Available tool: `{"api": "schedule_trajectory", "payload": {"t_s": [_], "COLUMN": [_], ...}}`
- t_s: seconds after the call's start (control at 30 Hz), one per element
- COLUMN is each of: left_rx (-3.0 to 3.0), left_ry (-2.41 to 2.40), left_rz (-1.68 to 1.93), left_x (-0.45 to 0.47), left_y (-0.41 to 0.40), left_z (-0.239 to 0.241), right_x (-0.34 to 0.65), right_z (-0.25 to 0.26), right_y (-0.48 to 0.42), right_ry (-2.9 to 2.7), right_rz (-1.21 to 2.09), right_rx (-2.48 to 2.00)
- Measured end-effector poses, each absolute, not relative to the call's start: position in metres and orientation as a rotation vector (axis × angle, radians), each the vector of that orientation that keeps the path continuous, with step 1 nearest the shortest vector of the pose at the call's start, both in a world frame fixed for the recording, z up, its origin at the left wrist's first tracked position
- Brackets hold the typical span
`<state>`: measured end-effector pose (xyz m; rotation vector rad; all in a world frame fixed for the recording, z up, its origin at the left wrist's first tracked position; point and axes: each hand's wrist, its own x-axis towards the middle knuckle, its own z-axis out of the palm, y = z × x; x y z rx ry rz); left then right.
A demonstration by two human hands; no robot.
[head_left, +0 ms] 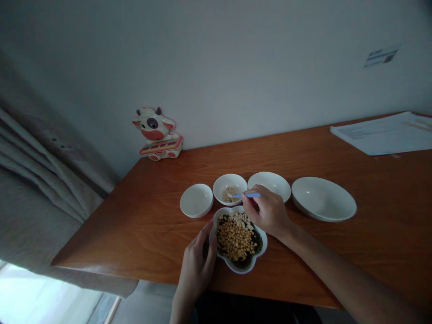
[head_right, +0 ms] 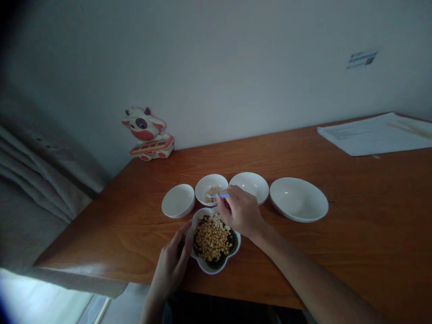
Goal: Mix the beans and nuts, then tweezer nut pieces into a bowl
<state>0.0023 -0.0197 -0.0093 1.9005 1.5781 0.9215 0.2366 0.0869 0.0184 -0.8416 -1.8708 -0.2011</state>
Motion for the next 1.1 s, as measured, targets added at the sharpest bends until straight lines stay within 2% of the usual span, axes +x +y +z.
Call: {"api": "schedule_trajectory", "payload": {"t_s": [0.37,0.7,1.1], "left_rx": [1.877,1.854,1.864], "left_ry": [1.588,1.596,1.579], "left_rz": [0.895,0.863,0.873], "left_x": [0.0029,0.0021,0.0026], "left_y": [-0.0224,-0.0214,-0.0207], "left_z": [-0.0056,-0.0066,-0.0037], "right_x": [0.2353,0.2323,0.2295], "right_z": [0.0174,0.0177,0.0132], "right_y": [0.0874,0.0799,0.0825], "right_ry": [-1.898,-2.158,-2.269], "right_rz": [-0.184,-0.027,-0.077], "right_rx": [-0.858,-0.606,-0.612]}}
